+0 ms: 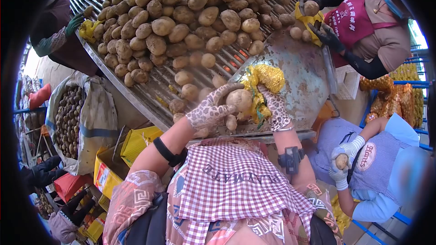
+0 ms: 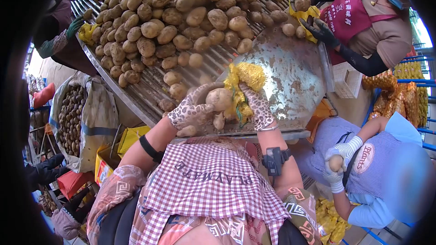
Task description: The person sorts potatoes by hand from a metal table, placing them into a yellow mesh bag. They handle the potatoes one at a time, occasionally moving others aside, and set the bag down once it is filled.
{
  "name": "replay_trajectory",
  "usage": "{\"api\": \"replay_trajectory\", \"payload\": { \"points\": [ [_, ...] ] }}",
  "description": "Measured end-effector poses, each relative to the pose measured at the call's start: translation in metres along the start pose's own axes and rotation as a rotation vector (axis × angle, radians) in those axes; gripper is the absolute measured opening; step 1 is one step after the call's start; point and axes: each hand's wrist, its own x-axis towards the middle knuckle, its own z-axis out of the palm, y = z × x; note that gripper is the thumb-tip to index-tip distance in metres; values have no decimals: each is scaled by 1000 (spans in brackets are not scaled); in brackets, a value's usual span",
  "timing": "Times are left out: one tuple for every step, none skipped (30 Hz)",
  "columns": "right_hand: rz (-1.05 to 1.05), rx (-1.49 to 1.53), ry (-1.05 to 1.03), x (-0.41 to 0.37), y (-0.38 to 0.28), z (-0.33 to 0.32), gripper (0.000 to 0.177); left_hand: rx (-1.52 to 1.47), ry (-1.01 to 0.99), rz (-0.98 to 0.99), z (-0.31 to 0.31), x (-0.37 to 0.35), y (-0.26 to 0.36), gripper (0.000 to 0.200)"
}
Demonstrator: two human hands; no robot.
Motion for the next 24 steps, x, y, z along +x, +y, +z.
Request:
{"api": "replay_trajectory", "payload": {
  "points": [
    [160, 114, 66, 4, -6, -2, 45, -11, 5, 43, -2, -3, 0, 71],
    [90, 122, 81, 17, 5, -14, 48, -22, 14, 93, -4, -3, 1, 78],
    [-9, 184, 28, 11, -5, -8, 50, -35, 14, 128, -7, -4, 2, 75],
    [-103, 247, -23, -2, -18, 1, 51, -39, 23, 129, -9, -4, 0, 75],
    [-178, 118, -106, -8, -23, 8, 52, 94, 76, 122, -12, -3, -3, 75],
    [-256, -7, -184, -16, -29, 17, 54, 230, 123, 113, -15, 0, -8, 75],
    [-353, -330, -300, -32, -44, 34, 57, 372, 168, 110, -20, 3, -20, 68],
    [-609, -668, -324, -26, -25, 38, 61, 516, 206, 110, -23, 7, -29, 62],
    [-656, -649, -281, -23, -14, 39, 62, 520, 192, 109, -21, 8, -27, 62],
    [-702, -633, -240, -19, -5, 37, 63, 485, 185, 138, -17, 6, -23, 63],
    [-493, -522, -165, 0, 5, 29, 62, 446, 189, 170, -12, 3, -17, 65],
    [-282, -407, -95, 19, 9, 24, 61, 407, 198, 199, -8, -2, -12, 66],
    [-16, -55, 16, 15, -5, 29, 56, 157, 169, 184, -1, -7, -8, 69],
    [152, -51, 72, 24, -5, 22, 50, 159, 172, 181, -3, -8, -8, 69],
    [128, 104, 51, 23, -9, 21, 48, 118, 159, 169, -7, -8, -7, 73],
    [106, 255, 29, 21, -11, 22, 47, 76, 148, 160, -11, -7, -8, 77],
    [62, 338, -15, 16, -14, 20, 48, 162, 204, 145, -15, -6, -11, 74],
    [63, 337, -21, 9, -19, 26, 48, 163, 209, 147, -14, -6, -12, 74],
    [-131, 124, -127, 2, -21, 33, 50, 328, 248, 223, -12, -4, -13, 68],
    [-324, -89, -226, -7, -22, 40, 51, 494, 280, 297, -10, -4, -14, 61],
    [-592, -489, -326, -18, -23, 46, 56, 477, 269, 236, -18, -3, -36, 61],
    [-724, -679, -368, -18, -19, 49, 59, 463, 256, 177, -17, -2, -38, 60],
    [-619, -639, -308, -12, -13, 46, 57, 351, 228, 142, -17, -3, -37, 63],
    [-517, -602, -258, -1, -8, 43, 56, 355, 225, 144, -12, -4, -24, 63]
  ]
}}
